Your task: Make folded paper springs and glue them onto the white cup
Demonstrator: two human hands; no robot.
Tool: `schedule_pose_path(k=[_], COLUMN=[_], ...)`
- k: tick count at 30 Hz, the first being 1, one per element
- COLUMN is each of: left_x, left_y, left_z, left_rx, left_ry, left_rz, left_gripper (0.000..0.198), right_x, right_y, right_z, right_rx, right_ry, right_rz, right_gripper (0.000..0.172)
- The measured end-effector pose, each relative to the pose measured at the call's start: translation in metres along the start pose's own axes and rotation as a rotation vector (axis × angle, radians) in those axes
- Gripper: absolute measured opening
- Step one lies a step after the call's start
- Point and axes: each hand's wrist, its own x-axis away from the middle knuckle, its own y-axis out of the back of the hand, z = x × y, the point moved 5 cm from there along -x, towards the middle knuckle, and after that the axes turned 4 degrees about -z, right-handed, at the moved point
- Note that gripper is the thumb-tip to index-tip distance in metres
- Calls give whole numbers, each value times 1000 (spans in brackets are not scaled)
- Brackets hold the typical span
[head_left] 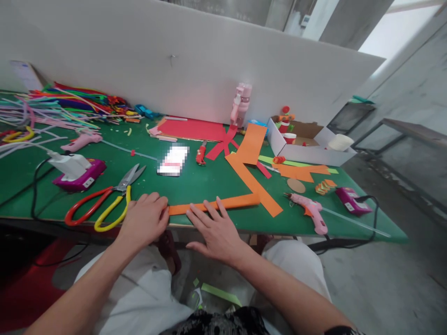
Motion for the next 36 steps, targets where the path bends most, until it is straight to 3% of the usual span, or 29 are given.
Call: schedule_pose_path(k=[10,22,36], left_x=[0,-3,-7], left_y=[-2,-10,-13], left_z=[3,18,19], left_rx=[19,295,279], left_ry=[67,130,121], left_rz=[59,32,47], left_gripper=[30,28,27], right_x=[12,10,8], right_y=[-6,-6,-10], right_z=[4,5,5], right_rx=[29,39,23], right_ry=[-79,-117,-189], right_rz=[-31,8,39], right_gripper=[81,84,83])
